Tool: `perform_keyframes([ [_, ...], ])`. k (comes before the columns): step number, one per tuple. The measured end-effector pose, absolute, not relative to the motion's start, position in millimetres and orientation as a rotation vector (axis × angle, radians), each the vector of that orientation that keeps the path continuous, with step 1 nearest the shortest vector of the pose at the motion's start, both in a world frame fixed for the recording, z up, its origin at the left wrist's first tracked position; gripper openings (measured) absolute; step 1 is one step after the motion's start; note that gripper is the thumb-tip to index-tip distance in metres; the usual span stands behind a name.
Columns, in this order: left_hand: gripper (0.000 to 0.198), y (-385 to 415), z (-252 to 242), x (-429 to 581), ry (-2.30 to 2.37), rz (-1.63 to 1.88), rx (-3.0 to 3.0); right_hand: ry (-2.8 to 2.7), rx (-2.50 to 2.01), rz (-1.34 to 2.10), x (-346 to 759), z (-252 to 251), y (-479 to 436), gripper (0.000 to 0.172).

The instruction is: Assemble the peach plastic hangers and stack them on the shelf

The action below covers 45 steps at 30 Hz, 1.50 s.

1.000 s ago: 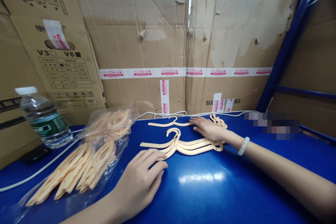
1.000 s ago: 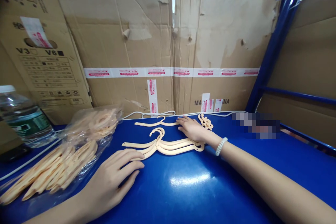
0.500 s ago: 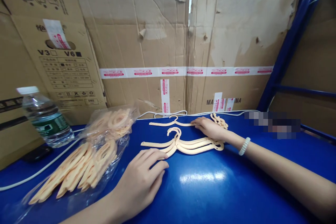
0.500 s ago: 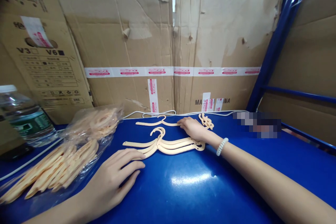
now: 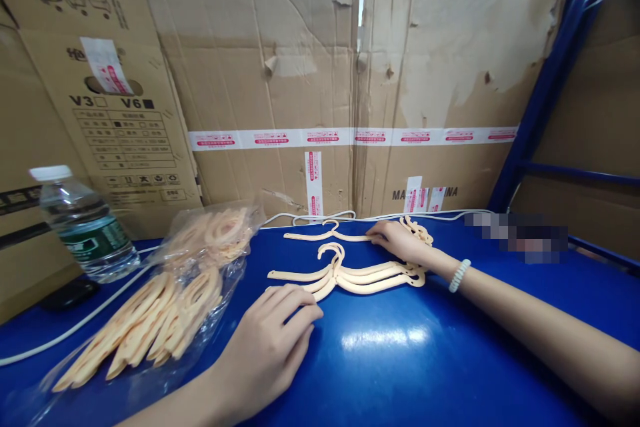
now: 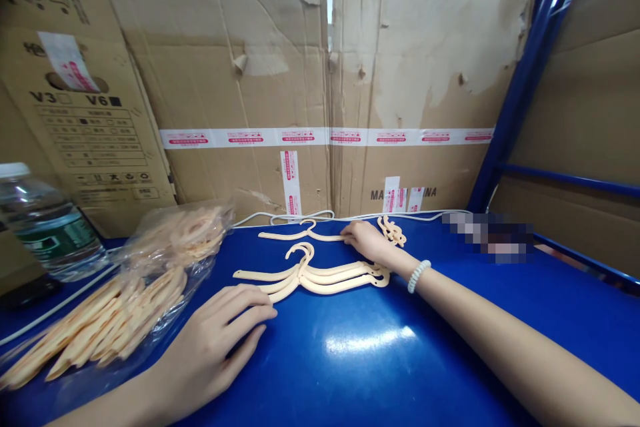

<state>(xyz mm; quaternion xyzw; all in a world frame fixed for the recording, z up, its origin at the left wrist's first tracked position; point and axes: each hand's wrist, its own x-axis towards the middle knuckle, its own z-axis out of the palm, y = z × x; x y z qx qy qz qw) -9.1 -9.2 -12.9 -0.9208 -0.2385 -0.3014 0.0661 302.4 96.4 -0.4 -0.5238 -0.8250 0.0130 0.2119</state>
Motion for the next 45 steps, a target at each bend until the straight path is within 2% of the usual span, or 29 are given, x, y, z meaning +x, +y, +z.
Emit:
perform_keyframes([
  [12,0.025,-10,-13,-10,-0.678,-0.946,-2.743,-2.182,-1.535,0.062,304,-4,96,0.011],
  [22,0.027,-9,-10,-12,-0.698,-0.971,-2.719,-1.952,-1.542,0.312,316,4,90,0.002],
  [28,0.028,-9,-7,-13,-0.714,-1.015,-2.672,-1.759,-1.489,0.459,325,11,89,0.009],
  [36,0.036,-9,3,-15,-0.814,-1.090,-2.493,-1.590,-1.359,0.494,325,36,61,0.028],
  [45,0.048,-4,2,-17,-0.932,-1.062,-2.367,-1.742,-1.229,0.676,298,19,24,0.029],
])
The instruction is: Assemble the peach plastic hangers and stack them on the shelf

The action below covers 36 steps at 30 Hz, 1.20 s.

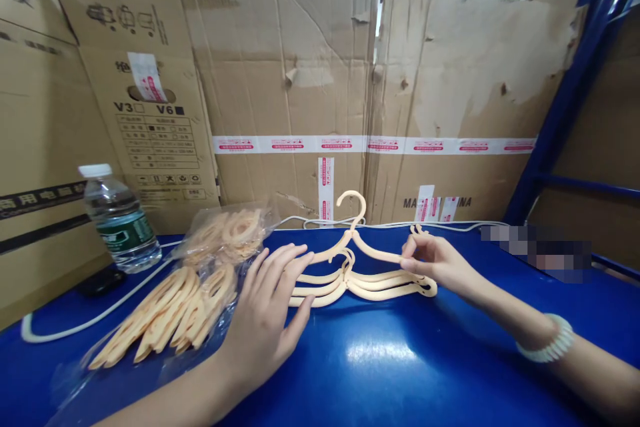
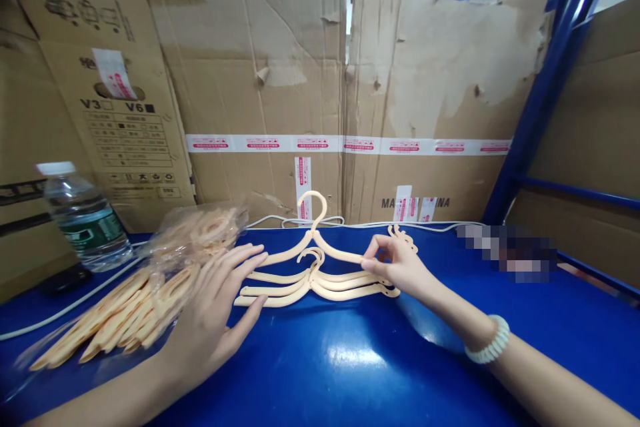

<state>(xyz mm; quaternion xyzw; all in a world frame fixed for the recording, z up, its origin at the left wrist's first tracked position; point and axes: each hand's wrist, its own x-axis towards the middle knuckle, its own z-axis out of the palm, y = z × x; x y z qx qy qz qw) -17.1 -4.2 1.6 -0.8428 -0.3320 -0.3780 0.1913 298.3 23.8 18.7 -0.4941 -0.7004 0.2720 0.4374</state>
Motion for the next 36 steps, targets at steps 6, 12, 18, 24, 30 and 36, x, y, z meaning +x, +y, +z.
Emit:
perform_keyframes([
  [6,0.034,2,-8,-17,-0.931,-1.054,-2.529,-1.879,-1.123,0.728,291,10,8,0.025],
  [12,0.031,1,-8,-15,-0.973,-1.091,-2.723,-2.118,-1.106,0.634,288,11,0,0.020],
  [18,0.030,2,-9,-13,-1.039,-1.109,-2.822,-1.923,-1.134,0.573,325,25,22,0.029],
  [24,0.026,2,-13,-15,-1.076,-1.146,-2.837,-1.993,-1.499,-0.089,401,16,61,0.019],
  [30,0.023,3,-15,-16,-1.052,-1.154,-2.845,-2.098,-1.515,-0.075,413,2,70,0.024],
  [36,0.026,4,-17,-16,-1.073,-1.173,-2.854,-2.121,-1.522,-0.034,414,2,71,0.016],
])
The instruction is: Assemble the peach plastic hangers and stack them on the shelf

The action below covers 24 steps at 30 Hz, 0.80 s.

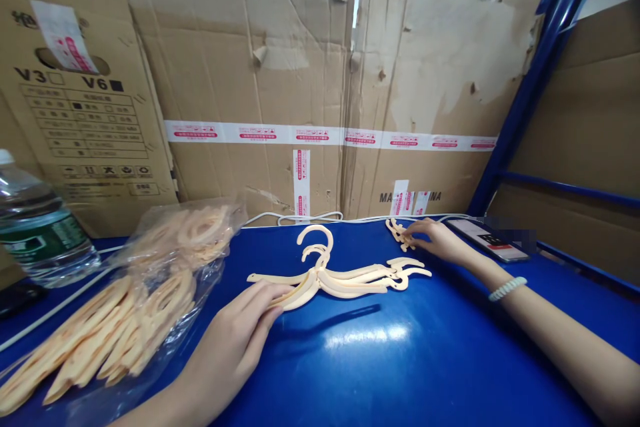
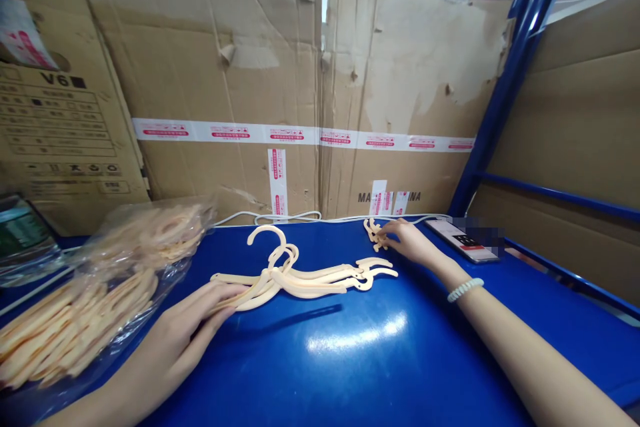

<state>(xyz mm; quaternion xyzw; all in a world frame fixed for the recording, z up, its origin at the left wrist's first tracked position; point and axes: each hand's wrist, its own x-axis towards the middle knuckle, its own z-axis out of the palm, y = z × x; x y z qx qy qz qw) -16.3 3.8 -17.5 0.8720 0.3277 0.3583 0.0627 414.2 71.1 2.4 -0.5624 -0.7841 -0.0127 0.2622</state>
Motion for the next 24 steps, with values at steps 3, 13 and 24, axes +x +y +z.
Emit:
perform_keyframes([
  [3,0.024,2,-13,-15,0.986,1.094,2.650,-2.095,-1.508,-0.003,414,1,72,0.014],
  [13,0.024,3,-13,-15,0.980,1.140,2.653,-1.672,-1.422,-0.119,401,6,66,0.025],
  [24,0.025,4,-9,-15,1.009,1.196,2.670,-1.233,-1.261,0.170,352,15,39,0.041],
])
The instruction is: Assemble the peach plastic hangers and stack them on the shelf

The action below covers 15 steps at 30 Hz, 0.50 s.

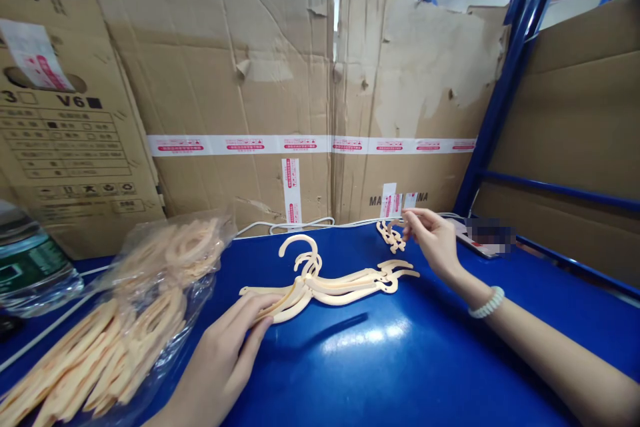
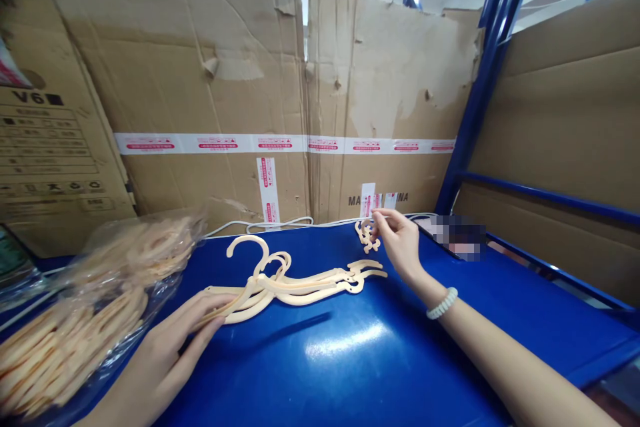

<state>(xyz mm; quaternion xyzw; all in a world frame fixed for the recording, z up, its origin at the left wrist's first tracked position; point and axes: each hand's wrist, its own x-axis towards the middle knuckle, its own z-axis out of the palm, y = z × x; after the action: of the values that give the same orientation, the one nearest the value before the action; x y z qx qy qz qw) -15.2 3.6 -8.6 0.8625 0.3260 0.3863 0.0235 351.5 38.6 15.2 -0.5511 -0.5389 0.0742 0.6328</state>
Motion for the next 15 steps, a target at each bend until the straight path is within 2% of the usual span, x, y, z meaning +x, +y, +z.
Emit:
perform_keyframes([
  [3,0.023,4,-10,-16,1.017,1.208,2.634,-1.231,-1.215,0.341,333,13,33,0.043],
  [8,0.026,4,-11,-17,1.039,1.193,2.629,-1.029,-1.144,0.851,311,11,23,0.040],
  [13,0.025,4,-8,-17,1.059,1.200,2.650,-0.948,-1.069,1.103,304,10,17,0.046],
  [15,0.023,4,-8,-17,1.057,1.184,2.633,-0.967,-1.037,1.190,304,8,16,0.043],
])
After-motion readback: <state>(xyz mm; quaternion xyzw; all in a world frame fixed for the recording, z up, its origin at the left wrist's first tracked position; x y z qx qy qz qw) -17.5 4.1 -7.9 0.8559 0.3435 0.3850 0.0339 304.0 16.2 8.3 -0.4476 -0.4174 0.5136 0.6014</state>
